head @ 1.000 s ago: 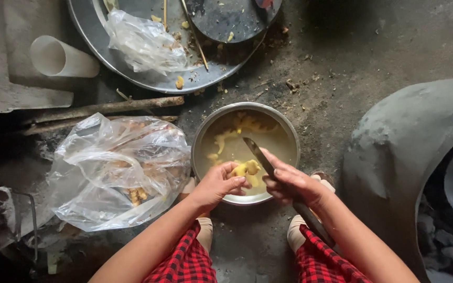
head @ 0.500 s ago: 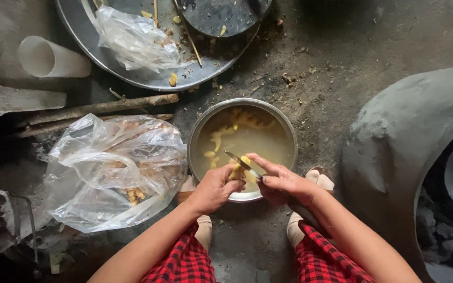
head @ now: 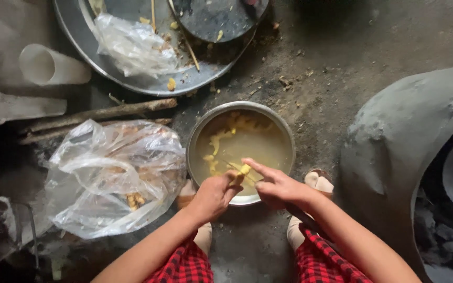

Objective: Peeling the skin off ginger roots using a knife and placing them in a bowl of water.

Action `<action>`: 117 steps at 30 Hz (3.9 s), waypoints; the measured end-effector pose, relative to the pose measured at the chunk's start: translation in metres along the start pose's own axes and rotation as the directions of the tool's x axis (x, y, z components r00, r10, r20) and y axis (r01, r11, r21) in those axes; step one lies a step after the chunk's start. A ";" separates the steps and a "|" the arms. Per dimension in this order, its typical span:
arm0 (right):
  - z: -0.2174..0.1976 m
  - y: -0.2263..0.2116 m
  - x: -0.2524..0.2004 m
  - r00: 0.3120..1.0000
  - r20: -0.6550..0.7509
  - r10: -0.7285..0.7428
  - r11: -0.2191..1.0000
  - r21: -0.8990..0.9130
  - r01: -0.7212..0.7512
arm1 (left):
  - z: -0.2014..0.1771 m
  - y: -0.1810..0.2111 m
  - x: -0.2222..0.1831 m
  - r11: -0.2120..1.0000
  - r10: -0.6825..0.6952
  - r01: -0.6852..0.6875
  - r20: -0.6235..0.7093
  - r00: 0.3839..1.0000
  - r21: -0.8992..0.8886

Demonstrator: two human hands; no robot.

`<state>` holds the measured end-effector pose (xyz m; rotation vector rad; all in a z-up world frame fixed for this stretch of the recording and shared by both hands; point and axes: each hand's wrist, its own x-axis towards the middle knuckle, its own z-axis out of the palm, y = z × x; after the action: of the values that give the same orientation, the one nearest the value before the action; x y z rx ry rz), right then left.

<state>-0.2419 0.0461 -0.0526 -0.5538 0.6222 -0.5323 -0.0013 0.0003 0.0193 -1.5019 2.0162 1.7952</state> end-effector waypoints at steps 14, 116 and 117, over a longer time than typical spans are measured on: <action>-0.002 -0.043 -0.022 0.901 -0.389 0.193 0.981 0.100 -0.167 | -0.012 0.020 -0.005 0.681 0.016 0.114 0.171 0.985 -0.723; -0.030 0.035 0.022 0.753 -0.557 0.351 0.613 -0.472 -0.634 | 0.035 -0.155 0.058 0.753 -0.104 0.190 -0.171 0.980 0.631; -0.030 0.038 0.020 0.772 -0.549 0.320 0.631 -0.484 -0.606 | 0.042 -0.162 0.059 0.725 -0.072 0.138 -0.124 0.990 0.675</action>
<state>-0.2373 0.0525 -0.1046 -0.8938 1.3533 0.1192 0.0527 0.0220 -0.1481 -1.4047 2.2059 0.7710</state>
